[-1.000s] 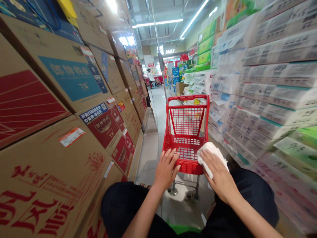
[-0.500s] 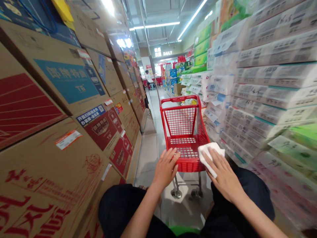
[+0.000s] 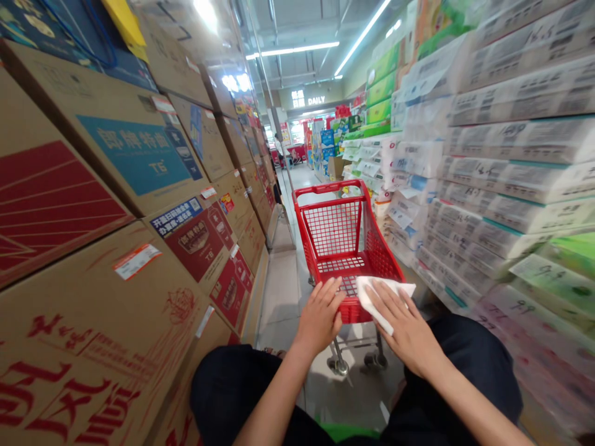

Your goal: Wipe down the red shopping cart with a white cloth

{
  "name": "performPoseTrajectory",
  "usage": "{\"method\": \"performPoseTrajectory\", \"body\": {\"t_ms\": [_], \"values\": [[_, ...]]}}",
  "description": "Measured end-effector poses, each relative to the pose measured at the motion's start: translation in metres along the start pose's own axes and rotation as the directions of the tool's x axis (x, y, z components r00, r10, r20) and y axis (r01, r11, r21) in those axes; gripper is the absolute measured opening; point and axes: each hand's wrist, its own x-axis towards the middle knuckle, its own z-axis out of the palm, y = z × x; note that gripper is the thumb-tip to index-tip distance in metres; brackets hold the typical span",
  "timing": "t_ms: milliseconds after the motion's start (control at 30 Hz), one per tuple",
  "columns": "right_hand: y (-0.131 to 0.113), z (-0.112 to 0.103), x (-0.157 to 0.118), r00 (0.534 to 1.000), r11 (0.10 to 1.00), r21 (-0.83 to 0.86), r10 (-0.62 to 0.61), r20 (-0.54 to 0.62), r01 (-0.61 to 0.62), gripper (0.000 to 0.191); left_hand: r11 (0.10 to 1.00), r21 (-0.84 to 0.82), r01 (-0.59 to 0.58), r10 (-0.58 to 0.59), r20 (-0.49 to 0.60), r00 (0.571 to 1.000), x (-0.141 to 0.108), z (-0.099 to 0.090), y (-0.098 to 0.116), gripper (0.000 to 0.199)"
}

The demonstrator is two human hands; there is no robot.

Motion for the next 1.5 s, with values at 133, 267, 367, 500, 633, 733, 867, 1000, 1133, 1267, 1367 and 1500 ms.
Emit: {"method": "performPoseTrajectory", "body": {"t_ms": [133,267,367,500,633,733,867,1000,1133,1267,1367,1500], "values": [[0.029,-0.003,-0.012,0.99,0.991,-0.023,0.129,-0.06,-0.131,0.071,0.998,0.015,0.053,-0.053,-0.016,0.998,-0.001,-0.005,-0.006,0.072],[0.027,0.005,-0.005,0.974,0.98,-0.001,0.198,-0.114,-0.199,0.073,0.997,-0.033,0.074,-0.075,-0.019,0.997,0.005,0.001,0.011,0.081],[0.007,0.01,0.004,0.982,0.987,0.029,0.163,-0.099,-0.16,0.073,0.995,-0.056,0.078,-0.079,-0.018,0.997,0.01,0.003,0.029,0.088],[-0.01,0.008,0.005,0.997,0.996,0.06,0.069,-0.044,-0.066,0.073,0.997,-0.068,0.047,-0.046,0.013,0.999,0.014,0.001,0.038,0.093],[0.008,0.001,-0.009,0.999,0.998,0.035,0.043,0.0,-0.043,0.068,0.999,-0.044,0.005,-0.003,0.038,0.999,0.019,-0.003,0.022,0.092],[0.027,-0.002,-0.02,0.993,0.993,0.006,0.116,-0.018,-0.116,0.065,1.0,0.007,0.013,-0.013,0.003,1.0,0.026,-0.002,0.008,0.09],[0.025,0.001,-0.019,0.974,0.977,0.006,0.215,-0.074,-0.215,0.067,1.0,0.008,-0.026,0.026,-0.009,1.0,0.036,0.006,0.011,0.096],[0.002,0.003,-0.008,0.984,0.987,0.016,0.162,-0.075,-0.161,0.07,0.999,-0.014,-0.042,0.042,-0.014,0.999,0.041,0.013,0.03,0.098],[0.001,-0.002,-0.011,0.993,0.994,0.014,0.105,-0.056,-0.105,0.071,0.996,0.011,-0.083,0.083,-0.012,0.996,0.044,0.011,0.028,0.092],[0.03,-0.005,-0.029,0.991,0.992,-0.008,0.127,-0.047,-0.127,0.067,0.994,0.064,-0.092,0.094,-0.024,0.995,0.051,0.008,0.003,0.086],[0.05,-0.002,-0.039,0.98,0.982,-0.021,0.188,-0.064,-0.19,0.066,0.998,0.064,-0.024,0.027,-0.047,0.999,0.058,0.013,-0.011,0.093],[0.051,0.008,-0.034,0.955,0.959,-0.023,0.279,-0.101,-0.283,0.066,1.0,0.024,-0.004,0.005,-0.027,1.0,0.065,0.021,-0.006,0.103]]}}
